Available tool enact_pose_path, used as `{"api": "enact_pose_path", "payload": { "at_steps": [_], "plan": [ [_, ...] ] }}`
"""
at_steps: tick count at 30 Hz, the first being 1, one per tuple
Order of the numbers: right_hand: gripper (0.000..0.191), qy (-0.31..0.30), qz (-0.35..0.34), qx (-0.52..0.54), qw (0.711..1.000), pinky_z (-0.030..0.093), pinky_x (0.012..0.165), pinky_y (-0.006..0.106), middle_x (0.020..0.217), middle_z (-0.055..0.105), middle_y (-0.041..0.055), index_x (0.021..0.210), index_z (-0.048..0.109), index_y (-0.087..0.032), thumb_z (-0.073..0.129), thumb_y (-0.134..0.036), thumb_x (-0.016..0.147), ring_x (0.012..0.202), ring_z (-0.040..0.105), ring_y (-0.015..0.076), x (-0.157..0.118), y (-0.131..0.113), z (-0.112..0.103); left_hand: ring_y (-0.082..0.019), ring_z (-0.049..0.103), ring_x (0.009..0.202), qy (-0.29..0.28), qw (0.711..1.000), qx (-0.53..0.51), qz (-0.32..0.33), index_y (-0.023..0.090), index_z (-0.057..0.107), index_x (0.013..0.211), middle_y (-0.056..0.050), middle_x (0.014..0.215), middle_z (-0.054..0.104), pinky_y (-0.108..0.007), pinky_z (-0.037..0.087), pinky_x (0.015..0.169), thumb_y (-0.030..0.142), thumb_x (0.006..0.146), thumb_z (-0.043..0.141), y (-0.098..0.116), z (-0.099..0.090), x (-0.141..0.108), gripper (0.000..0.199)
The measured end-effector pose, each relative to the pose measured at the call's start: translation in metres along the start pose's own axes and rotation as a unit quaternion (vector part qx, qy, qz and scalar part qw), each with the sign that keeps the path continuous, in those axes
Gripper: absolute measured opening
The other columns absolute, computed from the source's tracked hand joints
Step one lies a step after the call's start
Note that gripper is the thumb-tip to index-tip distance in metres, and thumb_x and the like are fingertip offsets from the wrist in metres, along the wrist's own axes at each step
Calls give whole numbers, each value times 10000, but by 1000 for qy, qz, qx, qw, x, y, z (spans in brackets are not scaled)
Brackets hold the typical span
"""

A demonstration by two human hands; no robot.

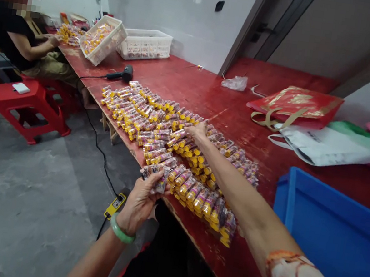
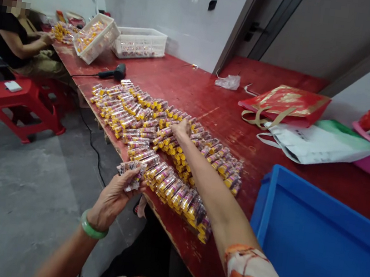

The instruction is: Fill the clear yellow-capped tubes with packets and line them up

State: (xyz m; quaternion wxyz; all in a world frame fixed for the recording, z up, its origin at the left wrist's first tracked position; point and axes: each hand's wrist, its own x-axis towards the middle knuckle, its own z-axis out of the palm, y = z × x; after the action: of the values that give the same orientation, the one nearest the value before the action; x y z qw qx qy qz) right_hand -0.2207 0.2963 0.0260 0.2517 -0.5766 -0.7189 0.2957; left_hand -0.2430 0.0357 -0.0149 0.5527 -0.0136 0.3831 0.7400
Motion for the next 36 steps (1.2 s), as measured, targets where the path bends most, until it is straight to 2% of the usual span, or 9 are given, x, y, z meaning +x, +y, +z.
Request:
{"api": "enact_pose_path", "payload": {
  "at_steps": [5, 9, 13, 17, 19, 21, 26, 32, 36],
  "plan": [
    [237, 30, -56, -76, 995, 449, 601, 250, 641, 561, -4, 687, 616, -102, 718, -297, 774, 651, 561, 133, -13, 1, -37, -140, 656, 565, -41, 999, 18, -27, 74, 673, 799, -55, 664, 686, -215, 568, 533, 143, 676, 787, -6, 1, -10, 182],
    [179, 43, -84, -76, 993, 362, 536, 231, 549, 544, -13, 713, 691, -107, 701, -285, 714, 566, 516, 118, -53, 31, -116, -153, 684, 661, -72, 996, 52, -24, 104, 681, 926, -62, 791, 717, -242, 594, 622, 151, 669, 812, -16, 8, -26, 292],
    [267, 61, -92, -79, 991, 358, 515, 231, 617, 609, 12, 847, 721, -120, 628, -339, 724, 538, 489, 109, -115, 109, -223, -187, 695, 682, -80, 990, 86, -75, 125, 676, 915, -62, 767, 715, -277, 605, 620, 142, 652, 819, -33, 22, -43, 300],
    [296, -41, -14, -164, 986, 401, 547, 245, 685, 652, 46, 851, 716, -124, 550, -340, 734, 590, 536, 141, -189, 207, -300, -194, 697, 706, -104, 977, 128, -132, 134, 676, 889, -61, 808, 723, -281, 604, 598, 124, 625, 830, -59, 41, -56, 306],
    [255, -102, 5, -171, 980, 425, 581, 252, 707, 669, 55, 811, 719, -124, 595, -310, 689, 631, 568, 159, -217, 244, -311, -186, 692, 698, -111, 972, 148, -143, 132, 679, 873, -53, 811, 724, -279, 604, 590, 110, 600, 842, -75, 51, -62, 318],
    [245, -161, -4, -160, 974, 438, 616, 246, 757, 687, 53, 834, 727, -130, 638, -260, 646, 676, 589, 163, -232, 266, -304, -177, 681, 654, -117, 966, 170, -158, 128, 685, 860, -45, 773, 722, -270, 595, 555, 111, 571, 858, -90, 62, -67, 337],
    [253, -257, -59, -143, 954, 413, 655, 229, 826, 677, 39, 927, 714, -158, 631, -225, 697, 724, 571, 146, -226, 276, -267, -156, 675, 618, -152, 950, 201, -184, 135, 701, 881, -40, 769, 731, -228, 574, 550, 137, 581, 864, -121, 79, -77, 342],
    [107, -182, -75, -139, 971, 359, 659, 258, 678, 576, 23, 650, 617, -154, 611, -96, 561, 681, 496, 151, -205, 279, -268, -203, 706, 753, -139, 945, 223, -195, 147, 693, 956, -67, 918, 742, -251, 579, 609, 140, 652, 815, -138, 84, -82, 328],
    [239, -90, -48, -62, 993, 406, 660, 266, 794, 595, 42, 904, 628, -142, 561, -263, 709, 715, 535, 154, -238, 277, -292, -195, 706, 788, -157, 935, 233, -214, 158, 683, 1005, -66, 967, 737, -250, 580, 653, 147, 677, 800, -141, 89, -82, 348]
  ]
}}
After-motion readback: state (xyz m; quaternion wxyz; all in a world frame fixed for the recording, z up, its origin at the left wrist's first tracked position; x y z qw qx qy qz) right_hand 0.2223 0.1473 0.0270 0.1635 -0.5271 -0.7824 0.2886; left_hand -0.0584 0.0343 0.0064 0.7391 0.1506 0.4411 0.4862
